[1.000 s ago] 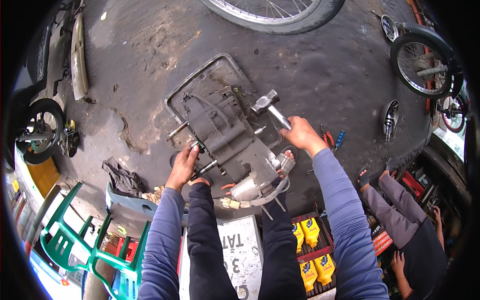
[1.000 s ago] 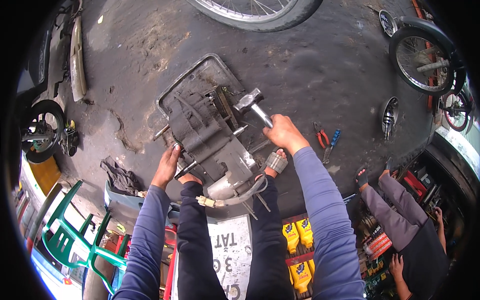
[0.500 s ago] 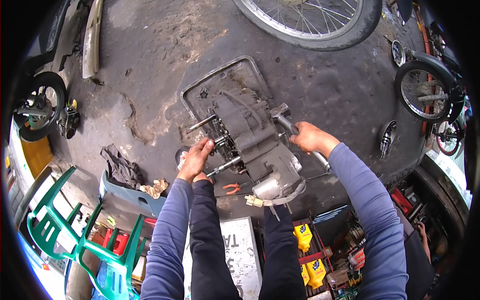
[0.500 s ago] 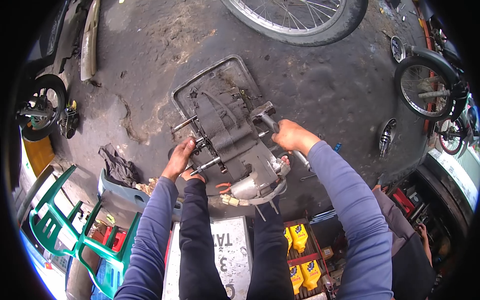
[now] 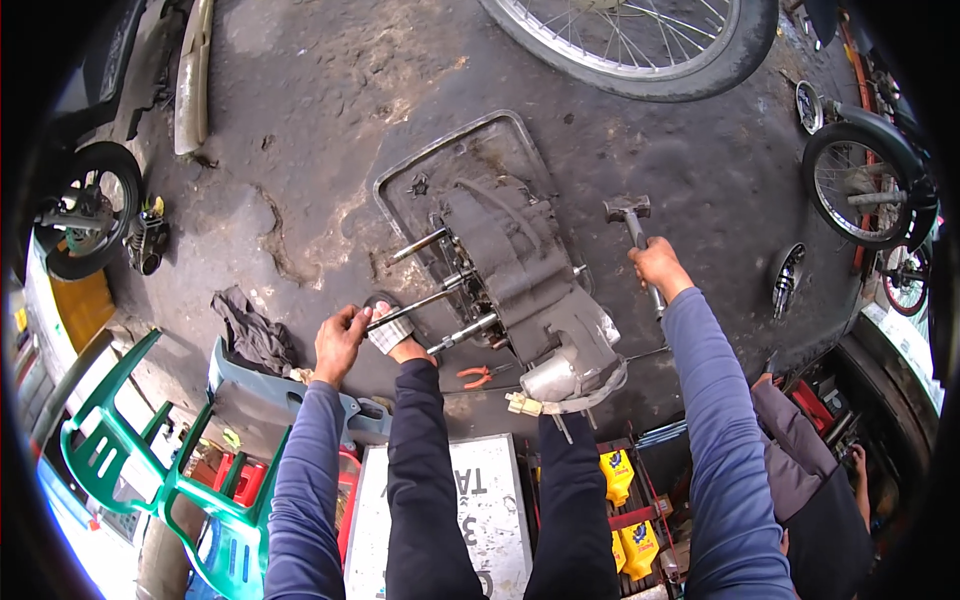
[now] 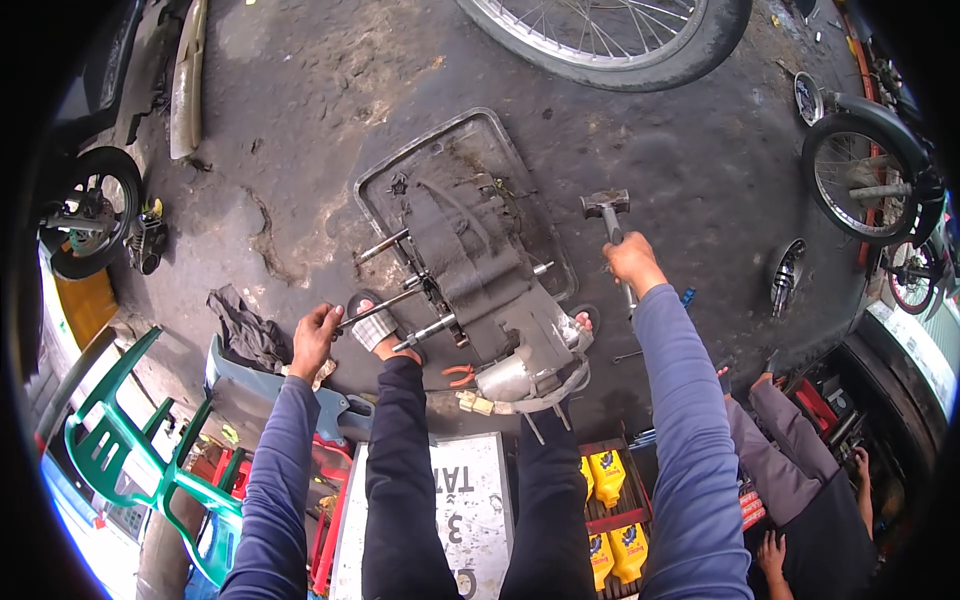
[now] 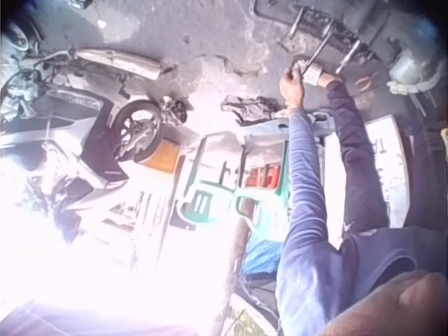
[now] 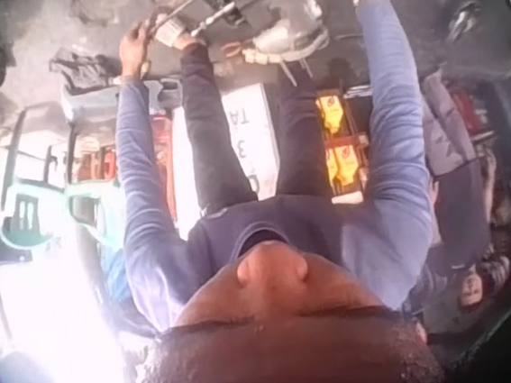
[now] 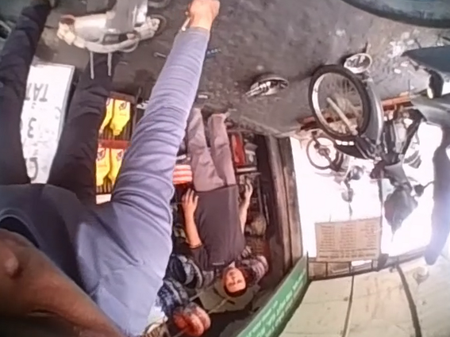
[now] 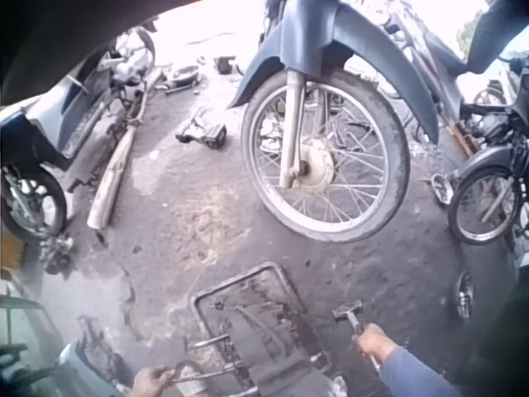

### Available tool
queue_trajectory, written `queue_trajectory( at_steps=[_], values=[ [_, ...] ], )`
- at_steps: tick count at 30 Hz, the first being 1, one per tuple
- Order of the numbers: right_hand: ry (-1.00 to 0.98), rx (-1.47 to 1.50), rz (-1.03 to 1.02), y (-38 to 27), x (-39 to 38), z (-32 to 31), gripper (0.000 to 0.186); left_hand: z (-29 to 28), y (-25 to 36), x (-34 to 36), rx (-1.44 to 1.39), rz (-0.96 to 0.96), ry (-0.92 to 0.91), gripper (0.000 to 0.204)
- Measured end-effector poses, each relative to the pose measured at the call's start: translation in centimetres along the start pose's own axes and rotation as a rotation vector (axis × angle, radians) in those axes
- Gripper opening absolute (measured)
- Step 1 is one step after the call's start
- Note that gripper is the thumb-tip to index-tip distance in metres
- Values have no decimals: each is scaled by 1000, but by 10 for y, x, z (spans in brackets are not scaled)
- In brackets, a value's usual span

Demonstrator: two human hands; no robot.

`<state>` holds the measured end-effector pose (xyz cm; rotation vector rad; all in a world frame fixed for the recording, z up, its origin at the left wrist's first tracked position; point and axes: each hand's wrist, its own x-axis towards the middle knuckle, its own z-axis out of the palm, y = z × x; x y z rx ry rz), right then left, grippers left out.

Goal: Disassembling and inspecting a motorcycle engine component using various tools.

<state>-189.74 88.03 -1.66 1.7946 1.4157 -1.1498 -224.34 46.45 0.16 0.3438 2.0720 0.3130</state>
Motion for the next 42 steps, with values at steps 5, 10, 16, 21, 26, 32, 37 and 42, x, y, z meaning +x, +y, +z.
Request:
queue_trajectory(
  at_steps=[5,10,16,21,26,32,37,42],
  values=[
    [97,372,-95,38,47,-7,32,-20,-37,-25,-402,-126,9,44],
    [343,-242,30,86,30,-19,42,-51,-15,-102,-532,-316,133,45],
    [499,-144,55,155,-39,2,29,-118,51,-122,-577,-381,143,52],
    [602,175,119,198,-166,69,20,-171,96,-75,-479,-339,55,53],
    [874,591,210,178,-257,161,20,-210,121,-41,-355,-250,-48,63],
    [893,1230,396,149,-298,281,16,-202,148,22,-140,-106,-128,68],
    [843,1536,556,144,-254,366,19,-129,174,137,191,35,-207,69],
    [1136,1810,627,162,-188,373,24,-32,187,238,232,176,-391,64]
  ],
)
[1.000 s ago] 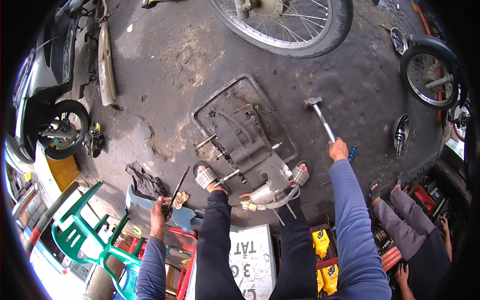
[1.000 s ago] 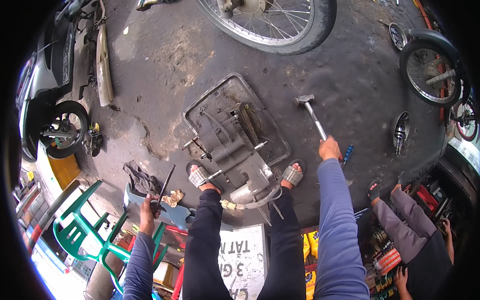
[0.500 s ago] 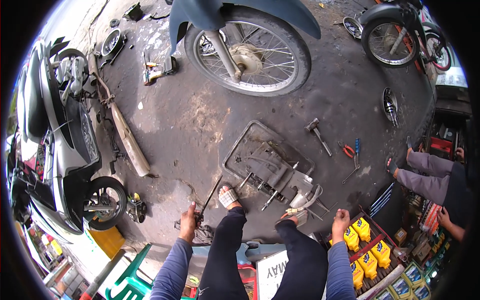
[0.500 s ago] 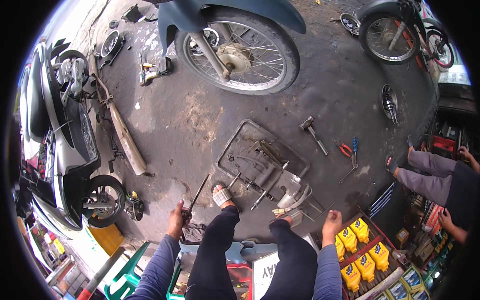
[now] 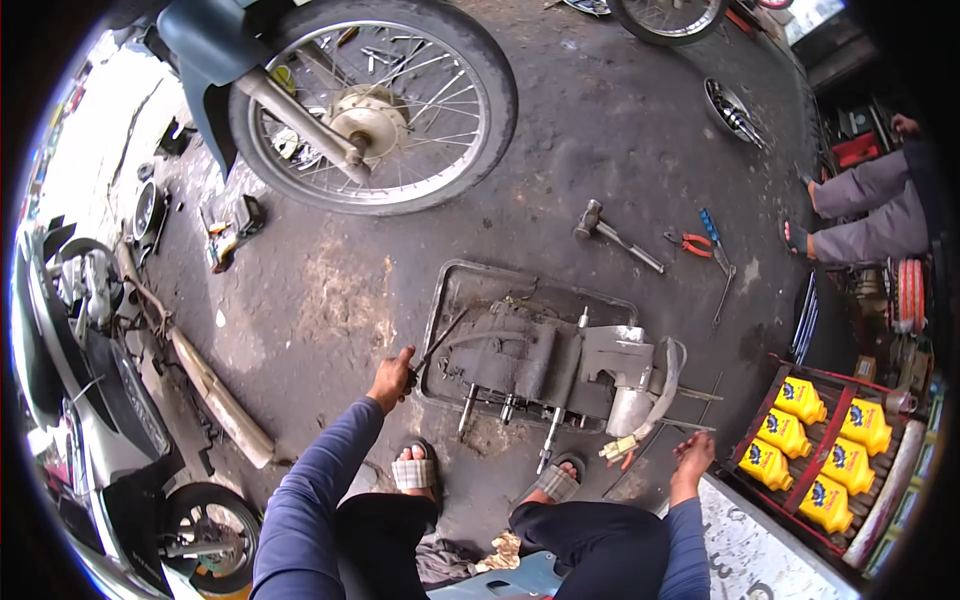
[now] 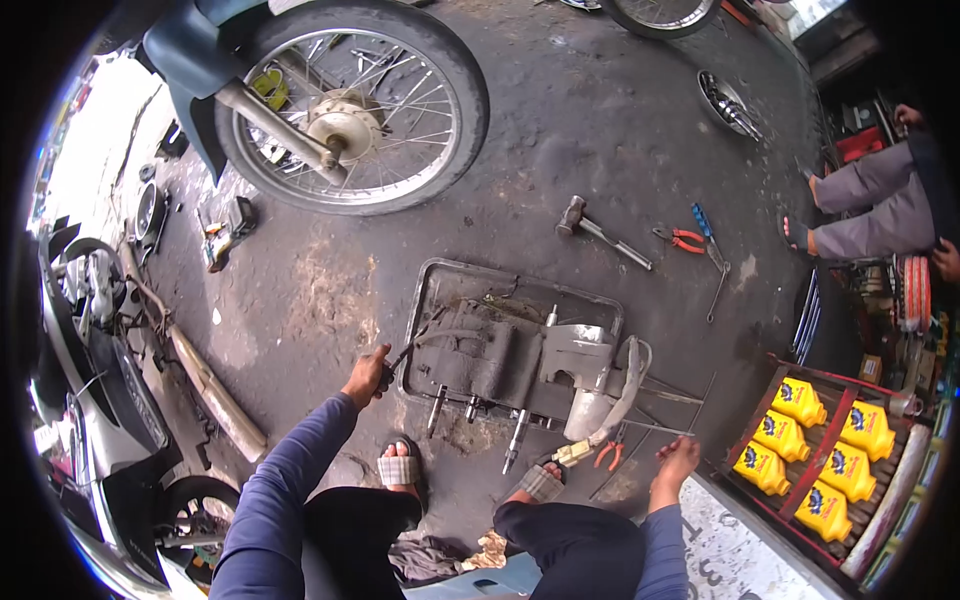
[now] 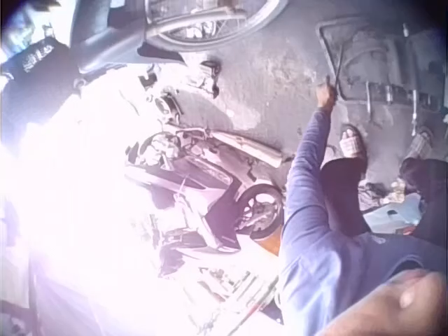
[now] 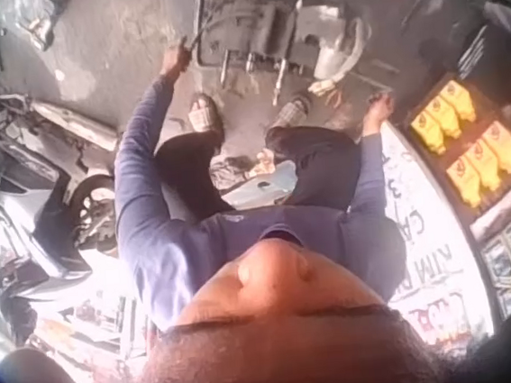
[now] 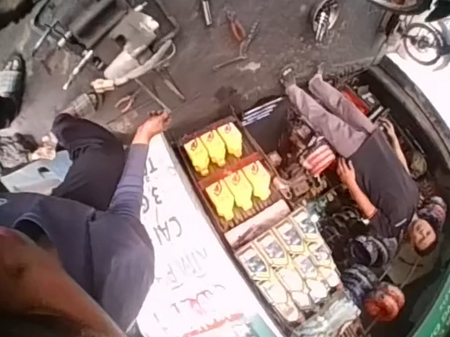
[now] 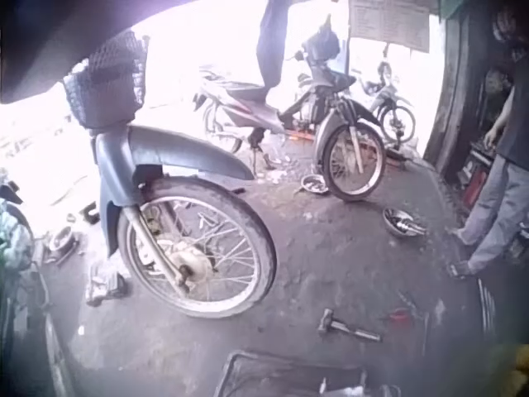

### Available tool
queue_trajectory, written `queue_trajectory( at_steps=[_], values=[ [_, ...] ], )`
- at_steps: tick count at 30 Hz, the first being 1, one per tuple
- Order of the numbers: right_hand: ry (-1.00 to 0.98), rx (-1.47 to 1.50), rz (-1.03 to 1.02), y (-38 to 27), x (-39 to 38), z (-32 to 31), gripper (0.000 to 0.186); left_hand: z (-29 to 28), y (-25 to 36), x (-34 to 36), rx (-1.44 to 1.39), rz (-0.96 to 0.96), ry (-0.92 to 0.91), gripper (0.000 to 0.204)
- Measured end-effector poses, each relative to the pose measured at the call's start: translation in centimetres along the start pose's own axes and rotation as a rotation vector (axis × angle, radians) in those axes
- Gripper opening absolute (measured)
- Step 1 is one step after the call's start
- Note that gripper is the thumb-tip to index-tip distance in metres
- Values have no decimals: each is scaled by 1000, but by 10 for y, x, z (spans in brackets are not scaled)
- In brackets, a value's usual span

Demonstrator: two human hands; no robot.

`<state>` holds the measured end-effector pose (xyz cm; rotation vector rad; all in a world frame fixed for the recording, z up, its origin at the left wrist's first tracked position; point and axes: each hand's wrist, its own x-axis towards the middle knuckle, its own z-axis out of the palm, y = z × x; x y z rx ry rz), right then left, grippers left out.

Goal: Disassembling and inspecting a motorcycle engine component using various tools.

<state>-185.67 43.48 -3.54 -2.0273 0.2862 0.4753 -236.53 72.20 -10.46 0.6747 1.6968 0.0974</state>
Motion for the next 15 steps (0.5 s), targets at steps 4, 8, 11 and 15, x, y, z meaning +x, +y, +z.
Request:
queue_trajectory(
  at_steps=[4,8,11,15],
  values=[
    [-1,265,-322,-6,17,27,16,25,-9,49,-20,116,-175,61],
    [-65,529,-447,-2,3,32,19,19,-21,61,156,193,-331,63],
    [-180,574,-617,5,-20,27,19,0,3,42,708,513,-240,47],
    [-417,333,-945,8,-63,20,15,-26,68,-41,540,1002,56,21]
  ],
)
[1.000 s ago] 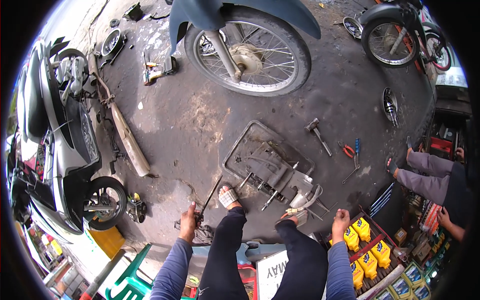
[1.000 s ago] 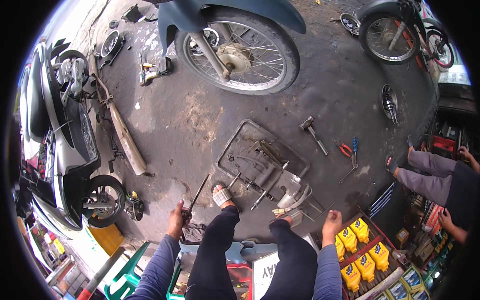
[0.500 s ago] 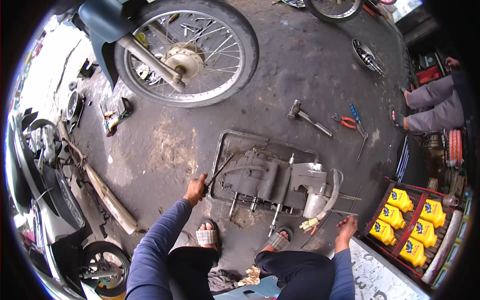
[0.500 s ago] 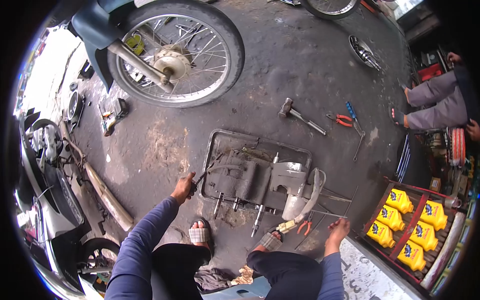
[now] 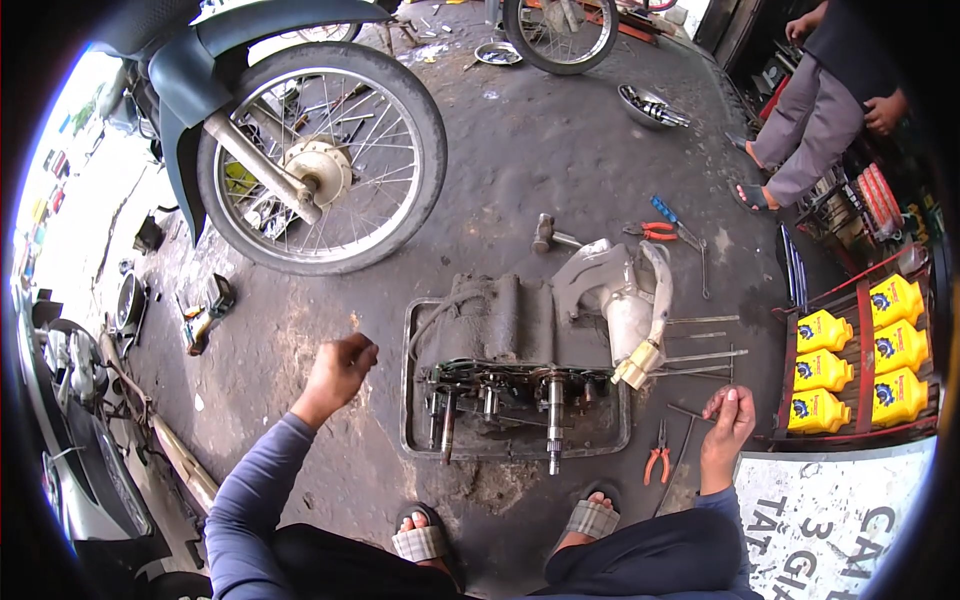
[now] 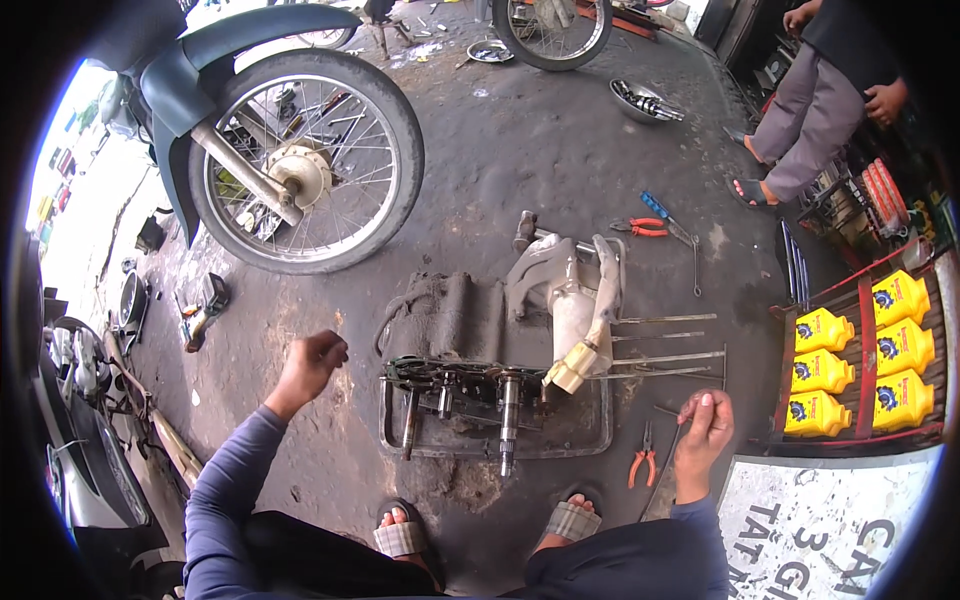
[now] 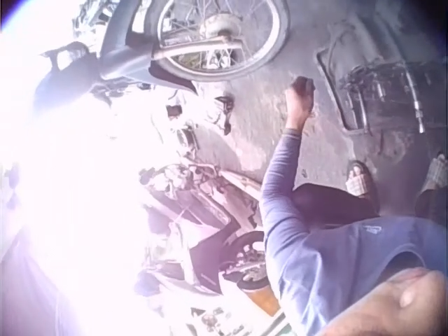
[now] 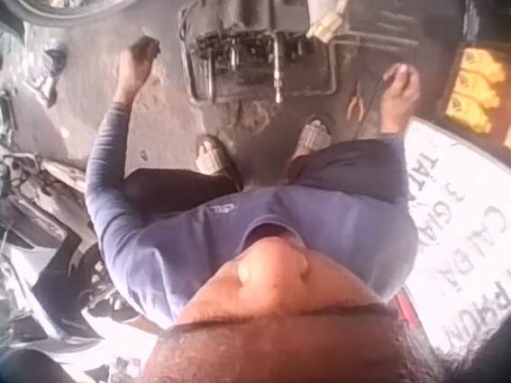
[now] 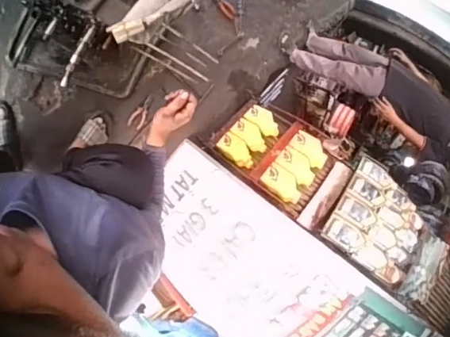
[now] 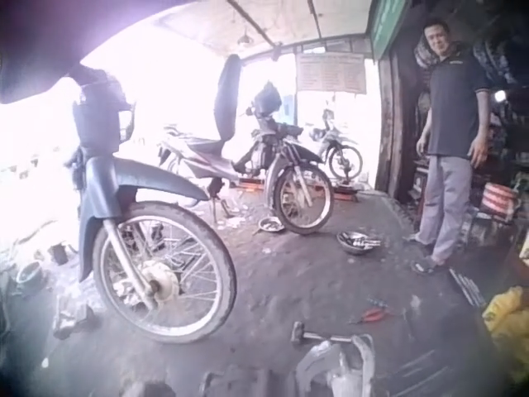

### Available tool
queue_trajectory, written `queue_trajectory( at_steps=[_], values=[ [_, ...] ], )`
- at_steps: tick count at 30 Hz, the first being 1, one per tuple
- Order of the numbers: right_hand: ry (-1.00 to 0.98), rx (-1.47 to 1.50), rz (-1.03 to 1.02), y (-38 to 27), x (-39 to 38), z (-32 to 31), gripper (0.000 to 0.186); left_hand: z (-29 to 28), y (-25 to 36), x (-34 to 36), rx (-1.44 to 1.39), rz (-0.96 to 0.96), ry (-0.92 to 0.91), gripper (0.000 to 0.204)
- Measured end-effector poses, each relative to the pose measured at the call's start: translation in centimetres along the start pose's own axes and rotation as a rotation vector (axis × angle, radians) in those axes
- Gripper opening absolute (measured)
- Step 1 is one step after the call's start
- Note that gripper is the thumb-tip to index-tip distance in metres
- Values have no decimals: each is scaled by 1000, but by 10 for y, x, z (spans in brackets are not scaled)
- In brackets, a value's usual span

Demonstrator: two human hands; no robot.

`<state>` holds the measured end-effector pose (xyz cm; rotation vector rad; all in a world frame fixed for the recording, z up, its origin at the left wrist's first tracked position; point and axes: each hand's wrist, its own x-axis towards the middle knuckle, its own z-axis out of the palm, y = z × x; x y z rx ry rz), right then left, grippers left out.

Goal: Disassembling and inspecting a motorcycle engine component using various tools.

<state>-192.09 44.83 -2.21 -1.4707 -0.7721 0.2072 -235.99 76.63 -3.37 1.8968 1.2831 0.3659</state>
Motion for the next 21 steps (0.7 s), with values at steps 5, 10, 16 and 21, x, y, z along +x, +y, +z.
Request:
queue_trajectory(
  at_steps=[5,10,16,21],
  values=[
    [-354,-172,-233,-58,-3,29,16,-17,125,-33,160,856,10,14],
    [-757,-206,-412,-98,0,66,12,5,160,-36,395,871,-65,19],
    [-1260,-99,-94,-94,-28,79,18,15,142,-38,131,805,-127,17],
    [-1502,-149,133,-82,-43,88,26,14,138,-35,119,726,98,19]
  ],
)
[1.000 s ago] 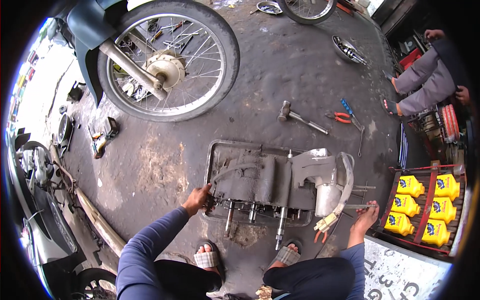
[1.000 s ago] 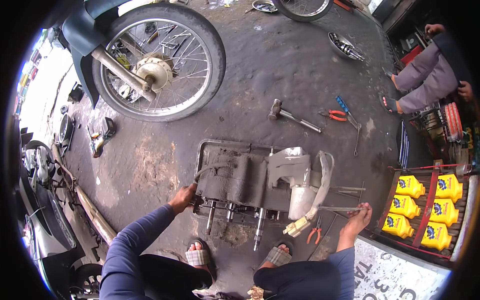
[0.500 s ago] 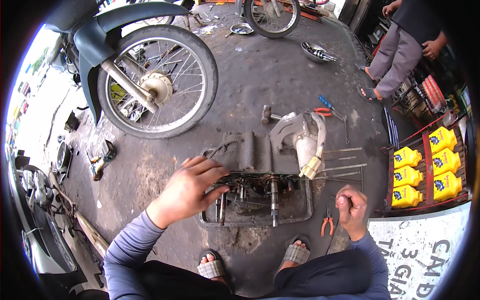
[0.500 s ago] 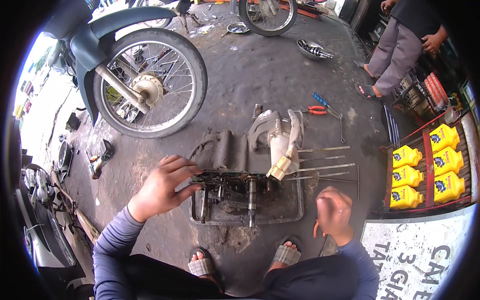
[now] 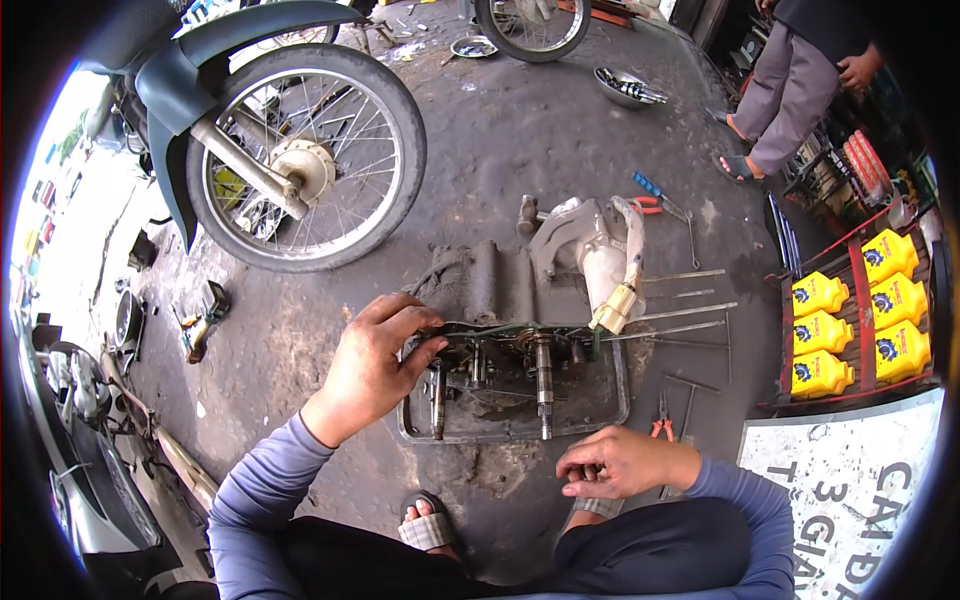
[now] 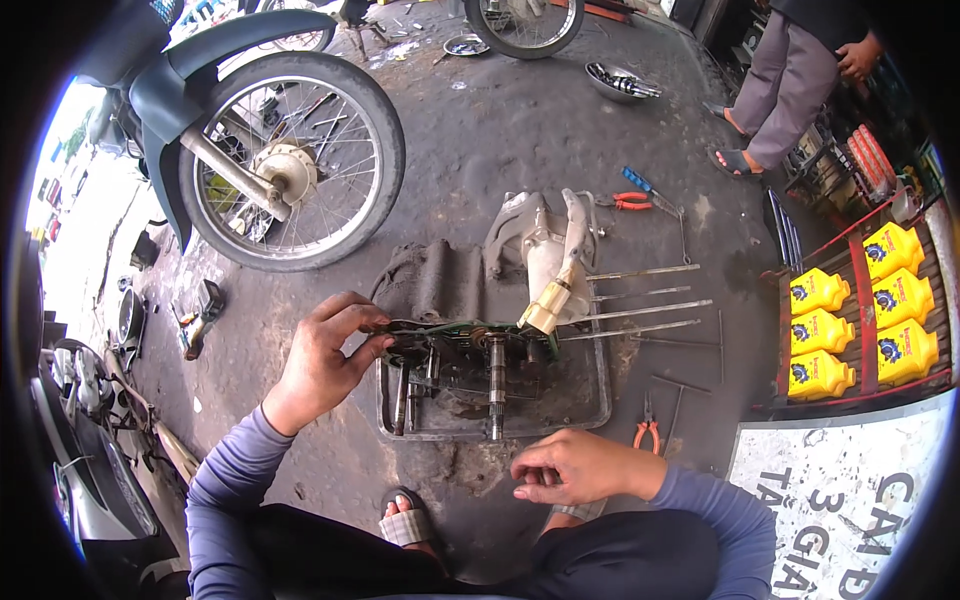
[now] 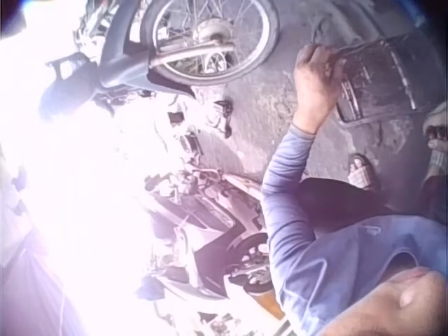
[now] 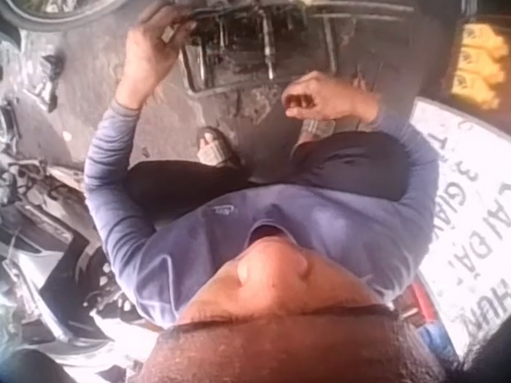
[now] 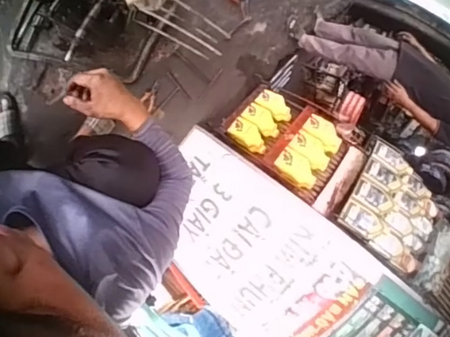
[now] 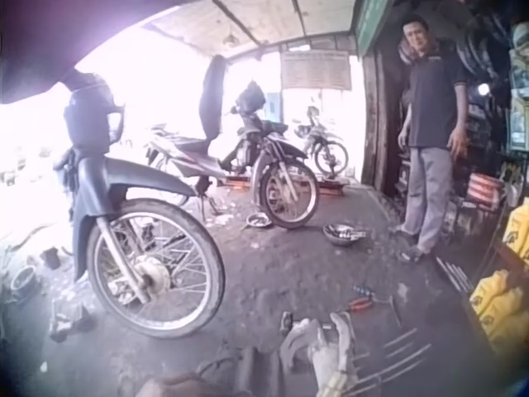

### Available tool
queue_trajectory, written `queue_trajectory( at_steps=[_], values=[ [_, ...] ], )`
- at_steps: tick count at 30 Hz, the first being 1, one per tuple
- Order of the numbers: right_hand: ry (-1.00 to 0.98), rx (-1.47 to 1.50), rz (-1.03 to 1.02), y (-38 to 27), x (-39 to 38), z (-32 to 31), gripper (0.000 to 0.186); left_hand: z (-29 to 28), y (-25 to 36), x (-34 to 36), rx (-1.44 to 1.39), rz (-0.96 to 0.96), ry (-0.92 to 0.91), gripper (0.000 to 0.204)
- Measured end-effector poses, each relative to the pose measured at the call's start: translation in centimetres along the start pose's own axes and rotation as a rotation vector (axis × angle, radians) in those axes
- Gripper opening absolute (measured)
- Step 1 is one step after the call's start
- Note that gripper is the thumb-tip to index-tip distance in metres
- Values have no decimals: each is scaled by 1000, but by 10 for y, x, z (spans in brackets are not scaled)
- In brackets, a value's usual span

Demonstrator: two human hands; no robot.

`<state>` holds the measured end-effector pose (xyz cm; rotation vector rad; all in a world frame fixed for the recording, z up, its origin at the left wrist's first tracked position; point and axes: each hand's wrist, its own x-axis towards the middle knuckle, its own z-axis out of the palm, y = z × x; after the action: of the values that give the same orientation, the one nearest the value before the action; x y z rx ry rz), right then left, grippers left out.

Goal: Disassembling and inspecting a motorcycle engine component using various tools.

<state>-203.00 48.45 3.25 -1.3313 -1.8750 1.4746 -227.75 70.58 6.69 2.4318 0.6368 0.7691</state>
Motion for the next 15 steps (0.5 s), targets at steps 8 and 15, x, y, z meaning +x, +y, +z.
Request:
queue_trajectory(
  at_steps=[8,15],
  values=[
    [208,-297,26,-50,32,-27,31,-3,-6,-26,316,295,-50,28],
    [302,-405,235,-47,103,-33,32,19,-14,-26,516,230,-150,26]
  ],
)
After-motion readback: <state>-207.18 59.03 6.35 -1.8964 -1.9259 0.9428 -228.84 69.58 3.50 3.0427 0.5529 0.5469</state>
